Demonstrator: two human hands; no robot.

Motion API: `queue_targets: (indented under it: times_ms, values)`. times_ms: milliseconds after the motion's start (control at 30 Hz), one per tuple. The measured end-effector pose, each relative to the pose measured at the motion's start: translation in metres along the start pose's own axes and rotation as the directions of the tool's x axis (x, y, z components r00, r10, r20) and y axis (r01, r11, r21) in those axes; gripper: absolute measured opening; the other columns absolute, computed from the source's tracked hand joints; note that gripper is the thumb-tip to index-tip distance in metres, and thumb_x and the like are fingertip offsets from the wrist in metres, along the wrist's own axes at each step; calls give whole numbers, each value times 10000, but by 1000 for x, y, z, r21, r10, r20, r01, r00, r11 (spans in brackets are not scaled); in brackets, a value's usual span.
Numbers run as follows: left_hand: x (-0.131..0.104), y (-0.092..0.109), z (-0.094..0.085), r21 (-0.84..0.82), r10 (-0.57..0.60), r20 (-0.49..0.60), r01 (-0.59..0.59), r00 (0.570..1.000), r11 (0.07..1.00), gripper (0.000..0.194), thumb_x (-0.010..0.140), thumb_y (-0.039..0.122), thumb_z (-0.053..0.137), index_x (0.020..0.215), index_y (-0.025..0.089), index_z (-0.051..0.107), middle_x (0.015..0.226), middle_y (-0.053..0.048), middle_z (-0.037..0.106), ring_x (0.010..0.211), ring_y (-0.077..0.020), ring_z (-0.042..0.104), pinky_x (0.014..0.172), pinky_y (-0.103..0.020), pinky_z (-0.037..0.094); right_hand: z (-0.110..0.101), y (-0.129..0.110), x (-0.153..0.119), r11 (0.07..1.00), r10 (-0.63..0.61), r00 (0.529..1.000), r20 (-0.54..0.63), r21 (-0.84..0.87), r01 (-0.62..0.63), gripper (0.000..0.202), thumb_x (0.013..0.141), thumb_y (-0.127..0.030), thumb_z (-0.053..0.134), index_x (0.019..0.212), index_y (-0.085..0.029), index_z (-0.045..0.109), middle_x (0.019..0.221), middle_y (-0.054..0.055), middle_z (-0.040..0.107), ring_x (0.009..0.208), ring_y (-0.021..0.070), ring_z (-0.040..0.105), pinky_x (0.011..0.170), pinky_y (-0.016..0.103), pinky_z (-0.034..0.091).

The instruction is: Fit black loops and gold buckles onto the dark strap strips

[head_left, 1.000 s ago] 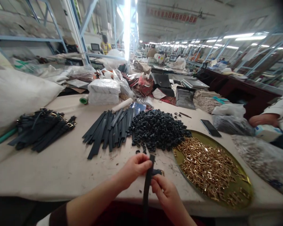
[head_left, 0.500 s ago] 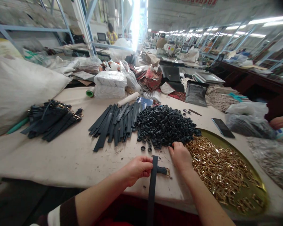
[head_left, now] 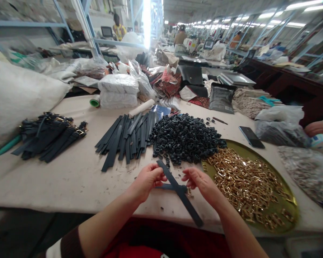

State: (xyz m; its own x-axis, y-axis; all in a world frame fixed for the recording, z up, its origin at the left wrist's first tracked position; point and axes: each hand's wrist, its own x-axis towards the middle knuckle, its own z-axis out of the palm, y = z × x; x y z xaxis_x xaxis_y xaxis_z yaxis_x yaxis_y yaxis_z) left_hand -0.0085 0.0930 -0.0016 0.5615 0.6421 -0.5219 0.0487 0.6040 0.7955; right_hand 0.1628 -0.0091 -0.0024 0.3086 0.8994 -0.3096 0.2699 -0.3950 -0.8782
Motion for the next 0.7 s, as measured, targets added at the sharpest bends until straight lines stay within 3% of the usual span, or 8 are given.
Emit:
queue_targets:
  times_ms: [100,200,267,400,500,600,633,700]
  values:
    - [-4,6,-9,-6,127,-93,-128,988,992,142,732,270,546,814,167,491,762,-3,588,671,-90,579,575,-179,414,6,3,-21,931,83,966,243,328,-162,496,790,-585,340,945,-155,534,644,22,601,518,107,508,515,247,406]
    - [-15,11,-15,29,265,-65,-263,962,964,145,755,283,559,829,178,493,776,3,598,710,-106,586,629,-208,443,2,19,-32,849,138,965,221,476,-231,420,769,-539,456,900,-154,561,543,-31,524,441,63,429,434,194,334]
    - [-25,15,-16,31,313,68,-315,947,948,124,735,255,596,792,175,522,802,0,606,771,-126,588,686,-233,454,-3,29,-32,786,178,967,183,564,-252,361,742,-492,533,870,-157,569,532,-50,485,420,42,385,403,173,282]
    - [-36,17,-9,0,34,390,-37,920,999,120,698,229,610,789,151,601,967,-57,612,959,-205,555,794,-303,453,-7,30,-24,750,178,982,68,636,-180,292,680,-394,637,859,-182,547,533,-77,442,435,31,363,429,166,279]
    - [-30,5,2,123,-152,462,107,874,987,270,763,326,537,977,166,584,1001,-69,614,881,-171,582,734,-279,458,2,16,-11,898,77,997,33,432,-83,301,723,-417,575,911,-187,526,534,-71,456,465,64,410,477,198,331]
    - [-21,-10,13,212,-238,428,159,872,964,253,773,312,501,959,151,558,738,-28,626,568,-90,566,523,-196,417,8,5,10,995,-38,993,-114,82,48,306,780,-445,464,926,-181,513,626,-27,518,531,110,484,513,237,381]
    - [-19,-13,16,203,-253,395,185,883,962,237,763,288,498,944,144,548,667,-11,607,506,-77,541,479,-180,393,8,4,20,991,-98,971,-216,-108,76,292,797,-428,440,927,-178,515,696,0,547,586,127,515,546,251,400]
    - [-17,-15,20,166,-257,333,211,907,963,225,736,241,495,934,139,532,638,-6,596,482,-73,531,447,-170,380,5,5,38,861,-249,896,-368,-507,31,236,811,-349,434,927,-167,530,837,60,573,715,166,550,628,278,413]
